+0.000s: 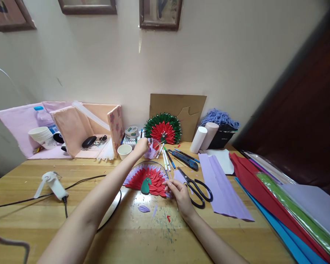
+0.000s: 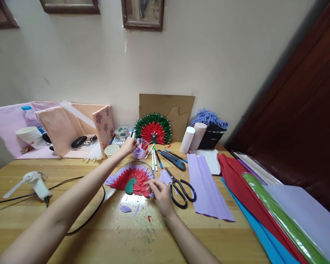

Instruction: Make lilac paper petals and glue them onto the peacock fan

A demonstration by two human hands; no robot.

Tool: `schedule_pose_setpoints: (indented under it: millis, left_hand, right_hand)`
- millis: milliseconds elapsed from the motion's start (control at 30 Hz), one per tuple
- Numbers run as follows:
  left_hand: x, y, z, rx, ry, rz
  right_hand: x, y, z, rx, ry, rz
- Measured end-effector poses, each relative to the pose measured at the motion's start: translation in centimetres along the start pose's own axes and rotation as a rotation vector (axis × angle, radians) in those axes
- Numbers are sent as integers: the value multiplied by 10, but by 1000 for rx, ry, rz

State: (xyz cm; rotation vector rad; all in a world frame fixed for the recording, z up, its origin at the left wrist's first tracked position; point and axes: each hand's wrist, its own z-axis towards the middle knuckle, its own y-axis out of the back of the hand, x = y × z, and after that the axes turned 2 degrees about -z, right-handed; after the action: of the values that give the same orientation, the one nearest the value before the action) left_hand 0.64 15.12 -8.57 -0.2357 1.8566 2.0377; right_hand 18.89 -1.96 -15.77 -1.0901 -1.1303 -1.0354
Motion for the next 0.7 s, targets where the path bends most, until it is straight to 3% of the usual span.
schedule_pose_setpoints:
  millis: [267,433,500,600,700]
  left_hand:
    - [0,10,-3,-107,-49,4]
    - [-1,26,-15,-193,-18,-21]
    - [-1,32,-33,-252,-20,-33]
    - [0,32,-82,-336,-88,-136]
    - [4,18,-143,-249,-114,-228]
  right_hand:
    - [1,1,0,-10,-29,-21]
    - [0,-2,-1,-36,-19,-76]
    - [0,-4,-3,-43,-18,-109]
    - [1,-7,-6,-8,-28,-179]
    - [6,-8,-9,94,46,-322]
